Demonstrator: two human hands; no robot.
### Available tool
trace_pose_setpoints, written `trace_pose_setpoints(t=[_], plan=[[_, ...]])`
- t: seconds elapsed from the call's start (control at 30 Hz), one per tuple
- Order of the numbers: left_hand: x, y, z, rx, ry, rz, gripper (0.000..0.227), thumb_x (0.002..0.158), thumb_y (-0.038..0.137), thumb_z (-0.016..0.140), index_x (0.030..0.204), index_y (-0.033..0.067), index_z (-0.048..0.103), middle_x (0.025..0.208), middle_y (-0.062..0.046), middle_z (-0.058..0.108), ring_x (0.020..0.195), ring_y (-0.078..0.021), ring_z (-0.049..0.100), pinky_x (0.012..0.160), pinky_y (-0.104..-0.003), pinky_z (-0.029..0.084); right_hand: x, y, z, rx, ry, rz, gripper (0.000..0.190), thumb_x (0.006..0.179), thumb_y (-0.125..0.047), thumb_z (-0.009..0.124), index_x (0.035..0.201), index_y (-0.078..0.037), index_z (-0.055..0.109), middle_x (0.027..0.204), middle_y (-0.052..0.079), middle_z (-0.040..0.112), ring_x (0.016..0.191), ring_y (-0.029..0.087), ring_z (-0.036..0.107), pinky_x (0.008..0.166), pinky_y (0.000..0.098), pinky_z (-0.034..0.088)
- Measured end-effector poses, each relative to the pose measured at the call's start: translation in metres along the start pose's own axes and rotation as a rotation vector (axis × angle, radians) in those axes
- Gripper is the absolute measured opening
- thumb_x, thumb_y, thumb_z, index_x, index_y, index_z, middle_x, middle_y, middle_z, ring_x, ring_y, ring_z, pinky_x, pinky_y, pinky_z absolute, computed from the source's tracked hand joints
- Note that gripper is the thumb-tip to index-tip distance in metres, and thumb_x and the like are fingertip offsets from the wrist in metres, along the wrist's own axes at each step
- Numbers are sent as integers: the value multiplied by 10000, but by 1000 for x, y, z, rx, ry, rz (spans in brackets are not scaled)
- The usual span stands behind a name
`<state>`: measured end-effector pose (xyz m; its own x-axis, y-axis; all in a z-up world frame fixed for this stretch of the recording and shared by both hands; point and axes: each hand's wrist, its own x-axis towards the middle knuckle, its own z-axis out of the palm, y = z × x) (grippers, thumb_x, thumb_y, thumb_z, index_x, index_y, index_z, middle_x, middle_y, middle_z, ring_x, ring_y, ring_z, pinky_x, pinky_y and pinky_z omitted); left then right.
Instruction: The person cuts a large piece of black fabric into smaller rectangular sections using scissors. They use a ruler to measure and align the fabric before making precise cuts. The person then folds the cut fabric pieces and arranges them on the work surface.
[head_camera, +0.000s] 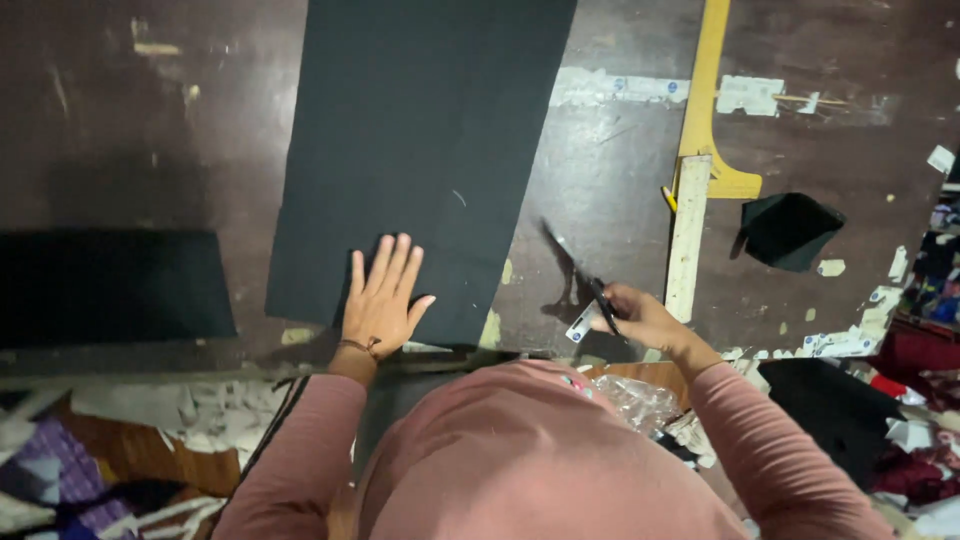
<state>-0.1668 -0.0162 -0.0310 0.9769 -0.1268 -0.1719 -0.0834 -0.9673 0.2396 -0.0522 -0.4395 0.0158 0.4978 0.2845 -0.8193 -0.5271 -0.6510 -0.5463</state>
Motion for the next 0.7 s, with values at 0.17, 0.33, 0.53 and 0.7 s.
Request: trace_pose_setpoints(t=[0.17,0.33,0.53,0.7], plan=[[-23,29,-3,-115,71,-352,1019,886,716,527,1606,34,290,1693,-237,160,1566,-406,116,1229,-661,41,5,-52,-10,-478,-238,14,584,712,-593,792,1093,-160,700,904,181,781,830,387,733,769,465,560],[-21,34,-4,-165,42,-463,1110,828,742,578,1620,36,249,1706,-231,78,1578,-400,38,1232,-655,3,30,-67,-19,-718,-325,-5,676,703,-694,772,1183,-227,677,1065,117,789,945,377,758,866,456,583],[-22,34,0,-192,10,-471,1142,805,744,587,1628,48,208,1709,-228,42,1579,-397,-12,1230,-659,-40,23,-81,-9,-842,-337,-57,693,715,-747,745,1127,-199,648,1071,131,754,1065,399,712,940,479,558],[-22,33,3,-193,20,-466,1128,814,742,584,1633,66,205,1712,-209,32,1581,-378,-28,1227,-656,-46,30,-67,-10,-878,-337,-69,587,755,-737,702,1060,-238,645,930,88,758,991,364,729,889,473,563]])
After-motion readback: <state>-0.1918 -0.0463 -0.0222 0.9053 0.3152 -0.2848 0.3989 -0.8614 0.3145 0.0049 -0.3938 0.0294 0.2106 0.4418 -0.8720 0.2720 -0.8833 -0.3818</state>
